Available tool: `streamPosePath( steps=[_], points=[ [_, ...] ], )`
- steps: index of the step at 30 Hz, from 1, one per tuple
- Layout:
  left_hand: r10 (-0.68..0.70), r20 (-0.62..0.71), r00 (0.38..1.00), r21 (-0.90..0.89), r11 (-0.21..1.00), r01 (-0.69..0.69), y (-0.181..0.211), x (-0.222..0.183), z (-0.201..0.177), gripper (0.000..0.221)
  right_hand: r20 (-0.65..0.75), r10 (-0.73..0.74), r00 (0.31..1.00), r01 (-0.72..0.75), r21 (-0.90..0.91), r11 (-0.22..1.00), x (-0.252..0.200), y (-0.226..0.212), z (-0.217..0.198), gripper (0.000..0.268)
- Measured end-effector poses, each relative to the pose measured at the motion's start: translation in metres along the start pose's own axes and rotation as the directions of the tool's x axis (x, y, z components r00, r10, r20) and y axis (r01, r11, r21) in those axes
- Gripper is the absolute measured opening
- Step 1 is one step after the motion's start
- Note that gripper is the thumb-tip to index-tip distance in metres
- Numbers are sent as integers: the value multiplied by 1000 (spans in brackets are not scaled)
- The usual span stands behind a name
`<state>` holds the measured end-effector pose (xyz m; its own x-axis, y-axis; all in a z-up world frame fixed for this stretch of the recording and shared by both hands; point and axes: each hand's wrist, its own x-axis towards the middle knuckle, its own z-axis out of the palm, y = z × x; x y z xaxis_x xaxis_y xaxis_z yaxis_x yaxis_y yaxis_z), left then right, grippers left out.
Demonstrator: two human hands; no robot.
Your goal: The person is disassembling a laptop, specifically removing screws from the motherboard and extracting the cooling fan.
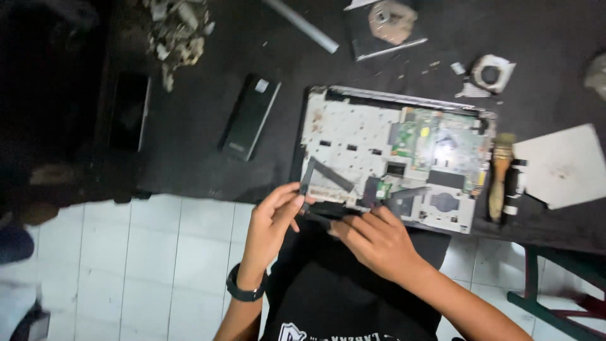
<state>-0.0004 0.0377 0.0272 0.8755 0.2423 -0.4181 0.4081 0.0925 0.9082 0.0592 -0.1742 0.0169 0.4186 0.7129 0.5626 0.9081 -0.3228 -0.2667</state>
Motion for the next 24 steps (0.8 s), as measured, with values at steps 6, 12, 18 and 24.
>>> streamPosePath(
  steps=[6,12,18,24],
  points=[
    [209,-98,973,402,903,-154,4,3,-14,32,31,146,989,-146,-16,989,-2,-1,24,8],
    [385,-48,922,544,784,-299,-4,12,-17,29,15,169,985,-169,-18,985,0,-1,35,12],
    [355,-38,934,492,820,-291,-3,17,-11,34,29,220,975,-221,2,975,-1,3,37,19],
    [311,-46,949,494,833,-249,-4,19,-12,35,36,230,973,-230,3,973,3,4,37,23]
  ],
)
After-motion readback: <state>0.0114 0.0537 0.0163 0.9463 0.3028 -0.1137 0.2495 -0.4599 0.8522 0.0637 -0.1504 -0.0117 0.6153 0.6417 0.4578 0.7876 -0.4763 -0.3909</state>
